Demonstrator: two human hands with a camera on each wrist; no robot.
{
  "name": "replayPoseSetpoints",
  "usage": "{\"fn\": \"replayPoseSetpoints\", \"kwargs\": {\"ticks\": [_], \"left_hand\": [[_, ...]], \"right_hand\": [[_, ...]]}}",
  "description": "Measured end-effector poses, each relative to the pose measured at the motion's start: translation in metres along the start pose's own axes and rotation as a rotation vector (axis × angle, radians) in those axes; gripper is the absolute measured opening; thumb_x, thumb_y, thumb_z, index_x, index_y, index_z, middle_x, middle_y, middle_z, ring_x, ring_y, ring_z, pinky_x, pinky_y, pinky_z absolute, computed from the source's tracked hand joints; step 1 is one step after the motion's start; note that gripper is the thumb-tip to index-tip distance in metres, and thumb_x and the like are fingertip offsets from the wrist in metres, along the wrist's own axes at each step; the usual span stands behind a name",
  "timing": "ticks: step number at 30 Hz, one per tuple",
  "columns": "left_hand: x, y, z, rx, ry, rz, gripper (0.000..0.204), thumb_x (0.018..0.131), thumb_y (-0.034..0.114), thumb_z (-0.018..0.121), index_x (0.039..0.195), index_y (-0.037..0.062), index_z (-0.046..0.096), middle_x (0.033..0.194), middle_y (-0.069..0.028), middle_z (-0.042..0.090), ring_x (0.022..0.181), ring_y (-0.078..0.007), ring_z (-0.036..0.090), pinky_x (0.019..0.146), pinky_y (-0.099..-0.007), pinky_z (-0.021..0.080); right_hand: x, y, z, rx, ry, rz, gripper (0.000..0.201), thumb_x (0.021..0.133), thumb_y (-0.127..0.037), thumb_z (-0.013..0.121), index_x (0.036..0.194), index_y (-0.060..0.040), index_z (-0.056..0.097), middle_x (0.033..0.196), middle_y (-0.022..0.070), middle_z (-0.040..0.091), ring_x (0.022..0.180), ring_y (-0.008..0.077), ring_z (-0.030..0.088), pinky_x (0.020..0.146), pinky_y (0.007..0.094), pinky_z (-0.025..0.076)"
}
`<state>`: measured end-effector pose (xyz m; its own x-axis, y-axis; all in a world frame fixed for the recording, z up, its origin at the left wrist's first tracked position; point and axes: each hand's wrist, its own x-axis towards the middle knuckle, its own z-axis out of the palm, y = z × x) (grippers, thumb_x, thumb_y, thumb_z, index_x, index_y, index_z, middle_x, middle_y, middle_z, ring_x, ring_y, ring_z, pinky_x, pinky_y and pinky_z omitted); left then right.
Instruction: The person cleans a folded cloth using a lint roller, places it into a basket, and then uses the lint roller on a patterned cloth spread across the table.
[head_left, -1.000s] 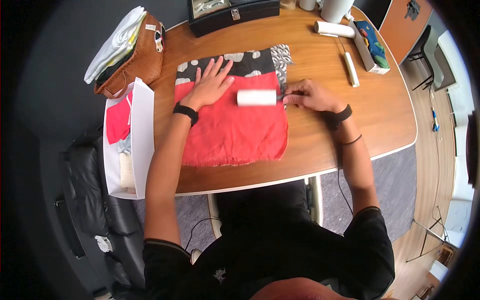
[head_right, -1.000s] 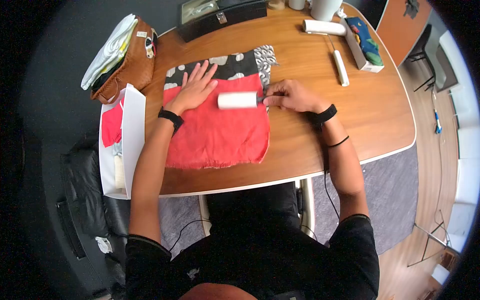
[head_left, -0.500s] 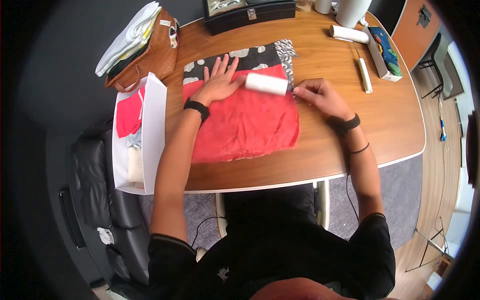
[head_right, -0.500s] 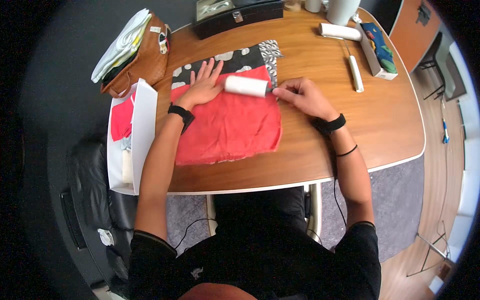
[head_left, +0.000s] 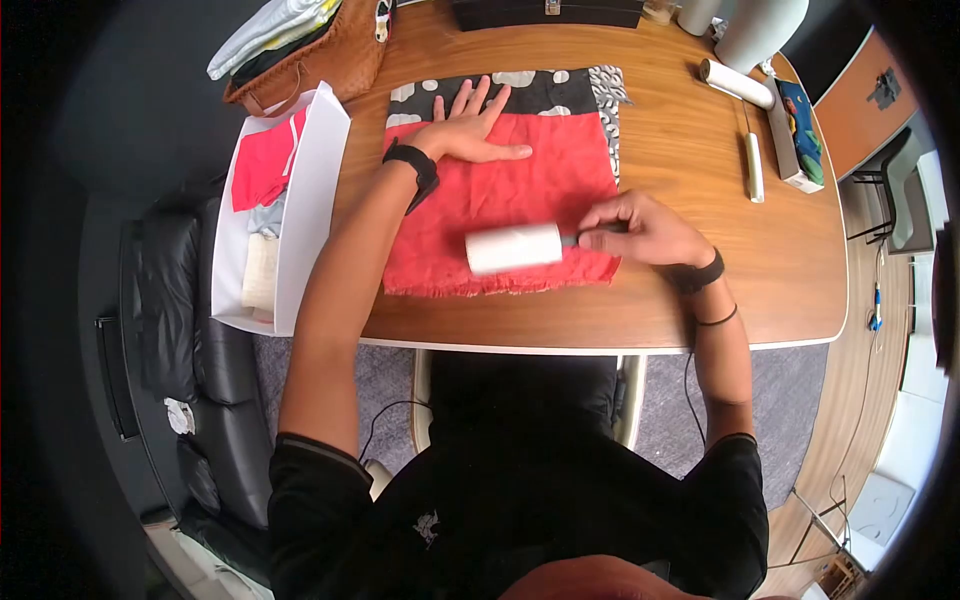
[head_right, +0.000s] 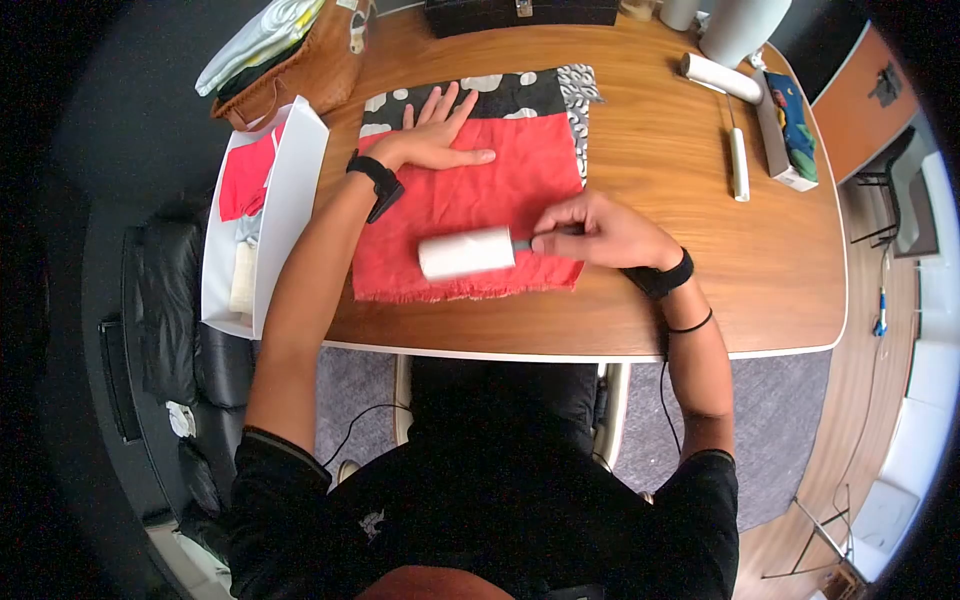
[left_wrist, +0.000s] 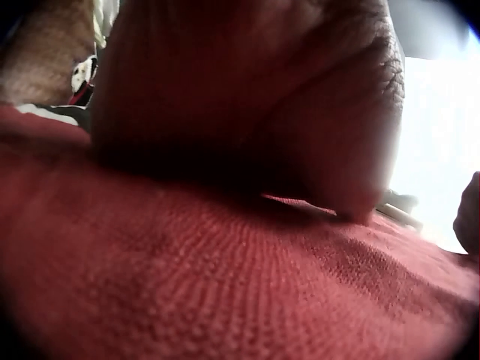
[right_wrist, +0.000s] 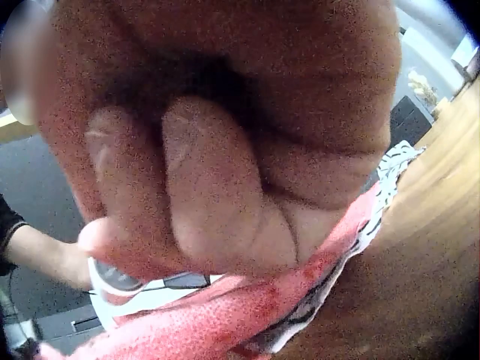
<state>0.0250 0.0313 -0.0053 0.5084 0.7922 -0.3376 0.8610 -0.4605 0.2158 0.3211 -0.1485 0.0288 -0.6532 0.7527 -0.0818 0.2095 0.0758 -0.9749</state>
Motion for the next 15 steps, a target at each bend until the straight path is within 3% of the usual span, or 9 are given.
{"fn": "replayPoseSetpoints", "kwargs": {"ticks": [3,5,7,9,13,15], "left_hand": [[-0.001,-0.002,-0.004,0.052,-0.042,0.007,0.158,0.066,0.102,0.069,0.179,0.0166,-0.002,0.184,-0.0222,-0.013,0.17,-0.0427,-0.013,0.13,-0.0705,-0.001],[-0.003,-0.003,-0.004,0.055,-0.046,0.014,0.162,0.063,0.101,0.072,0.179,0.0161,-0.003,0.184,-0.0223,-0.013,0.17,-0.0426,-0.013,0.13,-0.0702,-0.001],[-0.005,-0.002,-0.005,0.061,-0.046,0.023,0.165,0.06,0.1,0.075,0.179,0.0157,-0.004,0.184,-0.0224,-0.013,0.17,-0.0425,-0.013,0.13,-0.0699,-0.001],[-0.006,-0.001,-0.007,0.049,-0.046,0.024,0.167,0.06,0.098,0.078,0.178,0.0153,-0.004,0.184,-0.0225,-0.013,0.17,-0.0422,-0.013,0.131,-0.0691,-0.001],[-0.006,-0.001,-0.005,0.062,-0.04,0.023,0.165,0.06,0.096,0.08,0.179,0.0167,-0.004,0.184,-0.0223,-0.012,0.17,-0.042,-0.012,0.131,-0.0689,0.0],[0.0,-0.006,-0.004,0.085,-0.033,0.018,0.164,0.061,0.095,0.081,0.179,0.0184,-0.003,0.184,-0.022,-0.011,0.17,-0.0415,-0.011,0.131,-0.0691,0.001]], "right_hand": [[0.005,0.005,0.008,-0.157,0.114,0.044,0.023,0.105,-0.023,0.075,0.113,-0.0021,0.08,0.086,0.0081,0.075,0.076,0.0089,0.062,0.07,0.0312,0.051],[0.005,-0.003,0.014,-0.276,0.12,-0.023,0.024,0.105,-0.023,0.072,0.113,-0.0021,0.08,0.085,0.0128,0.074,0.075,0.0129,0.064,0.07,0.0336,0.051],[0.006,-0.004,0.015,-0.273,-0.212,0.035,0.023,0.104,-0.022,0.073,0.111,-0.0015,0.08,0.088,0.0158,0.075,0.076,0.0174,0.067,0.073,0.035,0.053],[0.004,-0.006,0.015,-0.213,-0.278,-0.055,0.022,0.103,-0.019,0.073,0.111,-0.0001,0.08,0.091,0.0144,0.077,0.079,0.0162,0.069,0.074,0.0338,0.054],[-0.005,-0.008,-0.003,-0.04,-0.125,0.041,0.022,0.103,-0.014,0.073,0.115,0.0032,0.079,0.092,0.0072,0.079,0.085,0.011,0.068,0.076,0.0306,0.054],[-0.007,0.014,-0.019,-0.051,0.297,0.014,0.025,0.106,-0.018,0.073,0.115,0.0031,0.08,0.093,0.0044,0.078,0.085,0.0093,0.066,0.076,0.0289,0.054]]}}
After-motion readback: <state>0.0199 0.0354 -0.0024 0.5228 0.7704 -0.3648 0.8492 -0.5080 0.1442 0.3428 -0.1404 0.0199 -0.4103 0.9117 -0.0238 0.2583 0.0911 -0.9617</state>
